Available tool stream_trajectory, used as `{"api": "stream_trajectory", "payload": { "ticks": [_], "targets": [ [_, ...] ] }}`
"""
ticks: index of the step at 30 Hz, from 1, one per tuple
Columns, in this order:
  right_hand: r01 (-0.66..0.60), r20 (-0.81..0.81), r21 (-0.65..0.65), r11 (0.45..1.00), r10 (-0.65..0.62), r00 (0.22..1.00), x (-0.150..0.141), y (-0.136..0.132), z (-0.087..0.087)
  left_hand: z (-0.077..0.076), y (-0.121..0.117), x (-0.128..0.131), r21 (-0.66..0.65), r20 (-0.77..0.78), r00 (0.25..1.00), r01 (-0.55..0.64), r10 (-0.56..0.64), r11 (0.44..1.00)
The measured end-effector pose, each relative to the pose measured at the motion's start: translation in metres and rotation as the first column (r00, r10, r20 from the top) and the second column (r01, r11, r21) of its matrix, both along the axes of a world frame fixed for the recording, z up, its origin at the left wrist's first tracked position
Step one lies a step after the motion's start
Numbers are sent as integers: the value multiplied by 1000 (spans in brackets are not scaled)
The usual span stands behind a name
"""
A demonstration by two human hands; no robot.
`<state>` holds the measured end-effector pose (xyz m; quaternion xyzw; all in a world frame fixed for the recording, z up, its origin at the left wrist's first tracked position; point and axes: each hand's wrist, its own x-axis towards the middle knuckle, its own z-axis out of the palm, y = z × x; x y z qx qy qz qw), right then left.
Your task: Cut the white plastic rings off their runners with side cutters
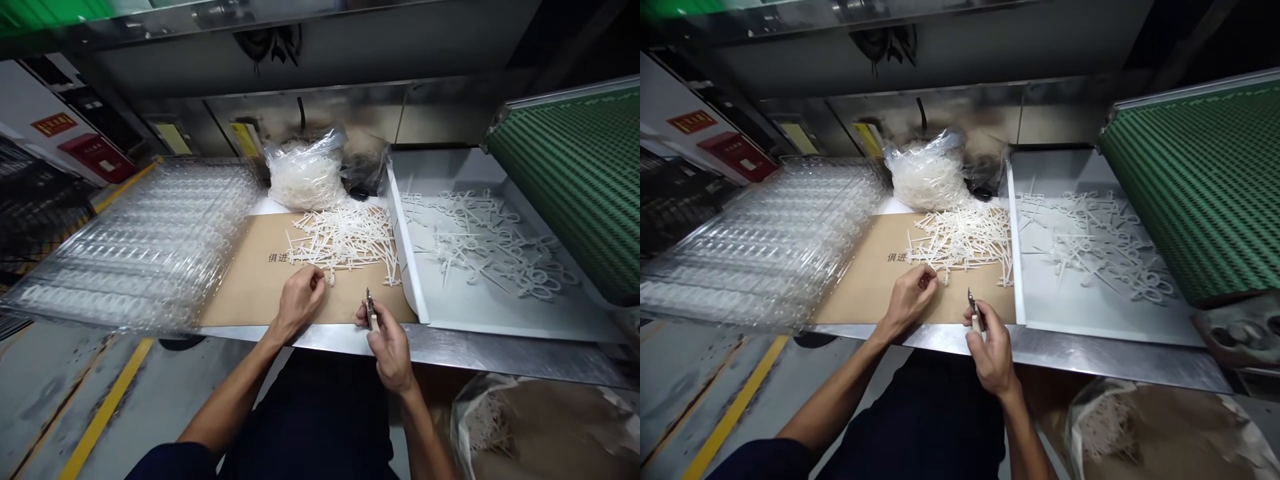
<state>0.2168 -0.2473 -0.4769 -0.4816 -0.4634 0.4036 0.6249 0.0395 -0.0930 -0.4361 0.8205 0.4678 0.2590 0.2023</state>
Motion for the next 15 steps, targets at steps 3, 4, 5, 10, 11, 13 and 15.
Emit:
{"api": "stream_trajectory", "payload": {
  "ticks": [3, 4, 5, 10, 11, 13, 15],
  "targets": [
    [6, 19, 17, 1000, -6, 1000, -1, 2, -3, -5, 0, -6, 8, 15, 1000, -19, 19, 1000],
    [11, 23, 24, 1000, -12, 1000, -1, 3, -4, -7, -1, -6, 8, 12, 1000, -11, 11, 1000],
    [17, 26, 30, 999, -18, 1000, -1, 3, -4, -8, -2, -4, 9, 8, 1000, -1, 1, 1000],
    [45, 30, 36, 998, -46, 998, -3, 8, -5, -15, 1, 6, 16, 8, 1000, 19, -19, 1000],
    [50, 28, 35, 998, -51, 998, -4, 8, -4, -15, 3, 6, 13, 17, 1000, 18, -19, 1000],
    [65, 18, 34, 997, -65, 998, -5, 9, -4, -13, 6, 0, 6, 45, 999, 23, -23, 1000],
    [81, 5, 34, 996, -81, 997, -6, 10, -4, -8, 8, -11, 6, 81, 996, 33, -33, 999]
  ]
}}
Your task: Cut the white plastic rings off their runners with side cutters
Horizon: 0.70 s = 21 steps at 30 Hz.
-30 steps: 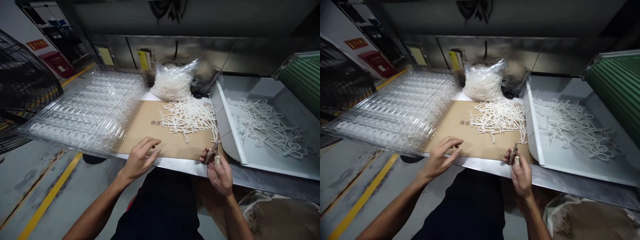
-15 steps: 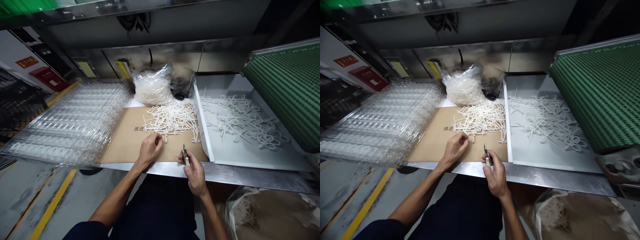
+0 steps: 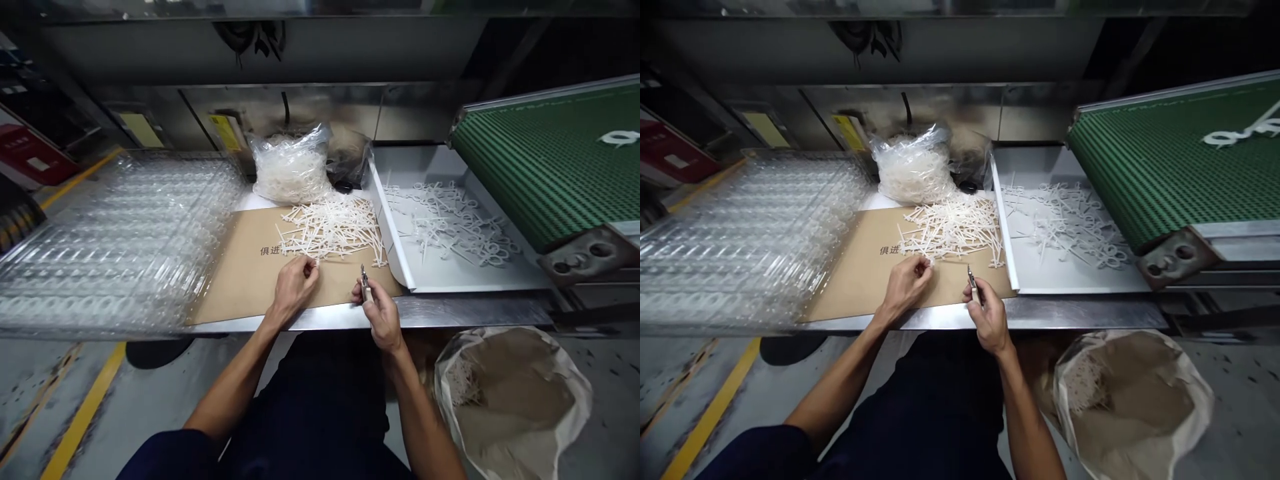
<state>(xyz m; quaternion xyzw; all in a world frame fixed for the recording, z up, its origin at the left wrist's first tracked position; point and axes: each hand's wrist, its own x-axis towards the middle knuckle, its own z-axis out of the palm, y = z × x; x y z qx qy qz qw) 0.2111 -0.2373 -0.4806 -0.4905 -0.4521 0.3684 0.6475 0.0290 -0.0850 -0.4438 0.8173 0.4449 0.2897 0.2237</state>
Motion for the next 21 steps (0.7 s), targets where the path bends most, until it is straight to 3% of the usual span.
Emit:
{"api": "stream_trajectory", "payload": {
  "ticks": [5, 8, 14, 21],
  "targets": [
    [39, -51, 14, 999, -39, 998, -4, 3, 1, 15, -2, -43, -14, 45, 999, 9, -9, 1000],
    [60, -86, 16, 998, -58, 995, -6, 5, 1, 15, -2, -70, -47, 52, 999, -2, 5, 999],
    [101, -106, 7, 995, -100, 989, -11, 11, 4, -7, 10, -107, -127, 9, 999, -34, 35, 991],
    [114, -155, 23, 993, -109, 982, -9, 15, -1, -24, 24, -113, 26, -93, 996, -3, 6, 1000]
  ]
}}
